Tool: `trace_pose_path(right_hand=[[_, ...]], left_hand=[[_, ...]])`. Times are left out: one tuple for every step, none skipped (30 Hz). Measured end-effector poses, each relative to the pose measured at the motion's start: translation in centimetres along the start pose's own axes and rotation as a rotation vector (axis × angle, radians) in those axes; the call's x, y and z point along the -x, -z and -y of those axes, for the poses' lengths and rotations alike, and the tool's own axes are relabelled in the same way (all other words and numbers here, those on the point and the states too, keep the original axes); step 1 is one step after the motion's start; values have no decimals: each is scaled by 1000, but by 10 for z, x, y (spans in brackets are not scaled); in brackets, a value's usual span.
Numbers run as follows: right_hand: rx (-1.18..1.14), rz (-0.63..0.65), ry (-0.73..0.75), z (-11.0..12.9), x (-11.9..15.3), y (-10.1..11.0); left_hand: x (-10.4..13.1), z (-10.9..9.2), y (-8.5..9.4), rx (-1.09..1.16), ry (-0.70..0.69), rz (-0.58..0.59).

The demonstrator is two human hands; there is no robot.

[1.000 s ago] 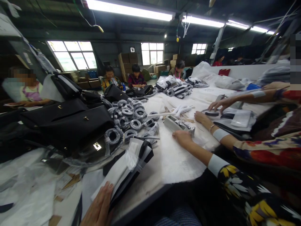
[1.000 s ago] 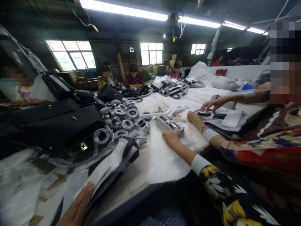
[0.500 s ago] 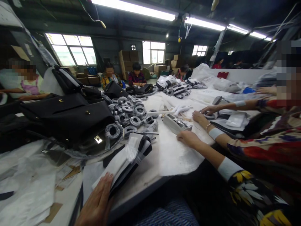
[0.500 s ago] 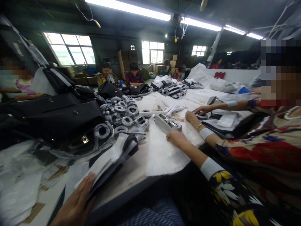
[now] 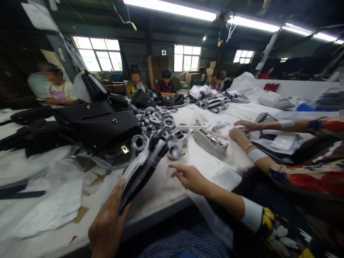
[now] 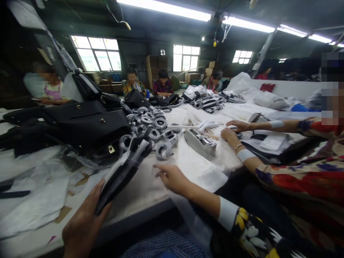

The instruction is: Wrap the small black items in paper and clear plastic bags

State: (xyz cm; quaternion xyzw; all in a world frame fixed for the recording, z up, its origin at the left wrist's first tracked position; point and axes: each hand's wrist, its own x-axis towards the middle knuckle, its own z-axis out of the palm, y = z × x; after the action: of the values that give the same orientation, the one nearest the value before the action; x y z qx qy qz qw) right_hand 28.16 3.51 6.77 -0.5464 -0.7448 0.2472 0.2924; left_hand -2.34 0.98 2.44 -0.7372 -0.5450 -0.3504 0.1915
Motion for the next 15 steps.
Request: trace_pose_path(right_hand=[[-133, 16, -1, 3, -1, -17], [-214, 37, -3, 7, -3, -32], [-273, 56, -5, 10, -5, -46], [-339, 79, -10, 14, -8, -58], [-429, 98, -23, 18, -12, -68], [-544, 101, -43, 22, -15, -76], [-674, 80, -63, 26, -17, -82], [-804, 42, -79, 29, -19, -87], [-912, -4, -89, 30, -19, -91], [-983, -43, -94, 30, -17, -94], [-1012, -53, -98, 29, -15, -95], [-1002, -29, -108, 27, -11, -96], [-956, 13, -131, 24, -7, -96], [-875, 48, -160, 21, -2, -96], [-761, 62, -178, 19, 1, -94]], left_hand=[[-1, 1, 1, 0, 7, 0], [-2, 1, 3, 2, 7, 3], [-2, 2, 3, 6, 3, 8], [-2, 3, 4, 14, -5, 16], [-2, 3, 5, 23, -9, 25], [-2, 4, 5, 33, -10, 32], [-2, 4, 5, 45, -6, 34], [-3, 5, 6, 56, 1, 32], [-3, 5, 6, 64, 9, 27], [-3, 6, 7, 69, 18, 21], [-4, 6, 7, 71, 26, 14], [-4, 7, 7, 71, 33, 10], [-4, 8, 7, 73, 39, 9], [-4, 8, 7, 76, 45, 9], [-4, 8, 7, 81, 49, 11]])
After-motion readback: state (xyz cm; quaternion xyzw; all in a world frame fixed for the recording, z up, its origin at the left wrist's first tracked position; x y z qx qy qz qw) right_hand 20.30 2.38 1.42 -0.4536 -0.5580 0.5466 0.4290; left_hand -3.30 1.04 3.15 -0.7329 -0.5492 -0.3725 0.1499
